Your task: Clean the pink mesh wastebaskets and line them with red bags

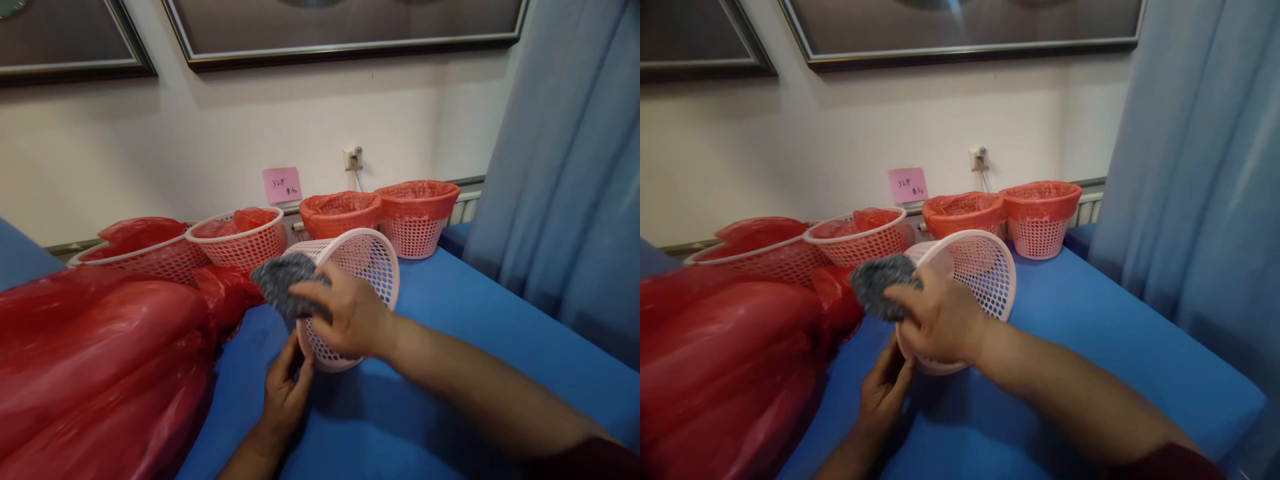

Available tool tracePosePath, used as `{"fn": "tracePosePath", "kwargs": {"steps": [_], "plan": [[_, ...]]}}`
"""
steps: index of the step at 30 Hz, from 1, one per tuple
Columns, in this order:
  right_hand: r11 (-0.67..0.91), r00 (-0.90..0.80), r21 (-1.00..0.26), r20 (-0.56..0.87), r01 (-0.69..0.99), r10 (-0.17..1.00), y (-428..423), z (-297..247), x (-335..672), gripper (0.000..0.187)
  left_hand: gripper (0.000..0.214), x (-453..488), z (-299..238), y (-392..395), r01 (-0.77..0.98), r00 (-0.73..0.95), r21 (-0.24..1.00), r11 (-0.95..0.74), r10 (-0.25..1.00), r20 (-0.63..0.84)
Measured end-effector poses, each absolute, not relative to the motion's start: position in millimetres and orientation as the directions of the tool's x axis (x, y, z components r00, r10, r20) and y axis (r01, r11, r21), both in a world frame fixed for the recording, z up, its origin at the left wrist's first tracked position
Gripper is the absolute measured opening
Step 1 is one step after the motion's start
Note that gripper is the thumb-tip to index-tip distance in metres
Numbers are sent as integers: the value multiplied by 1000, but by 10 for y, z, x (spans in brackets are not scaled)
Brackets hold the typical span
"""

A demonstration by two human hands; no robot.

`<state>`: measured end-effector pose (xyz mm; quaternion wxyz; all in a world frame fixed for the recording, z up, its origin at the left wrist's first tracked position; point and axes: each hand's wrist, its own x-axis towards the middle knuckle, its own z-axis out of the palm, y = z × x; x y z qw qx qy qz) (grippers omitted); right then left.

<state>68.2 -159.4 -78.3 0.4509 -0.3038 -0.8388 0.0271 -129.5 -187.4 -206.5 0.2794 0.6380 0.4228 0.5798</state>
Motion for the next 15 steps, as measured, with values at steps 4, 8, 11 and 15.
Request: {"fn": "tracePosePath", "kwargs": {"steps": [4, 8, 11, 15], "plan": [[613, 94, -582, 762, 535, 641, -953, -771, 1186, 49, 51, -1295, -2098, -1889, 225, 21, 840, -494, 864, 503], [230, 461, -941, 323, 247, 826, -594, -1347, 1761, 46, 53, -1283, -2160, -1912, 205, -10, 845, -494, 862, 507], [77, 451, -978, 159, 196, 878, -747, -1872, 1889, 40, 53, -1250, -2145, -1928, 195, -30, 848, -493, 861, 507], [-120, 219, -983, -88, 137, 972, -1214, -2213, 1753, 27, 54, -1210, -2116, -1927, 190, -26, 837, -514, 849, 527]]}}
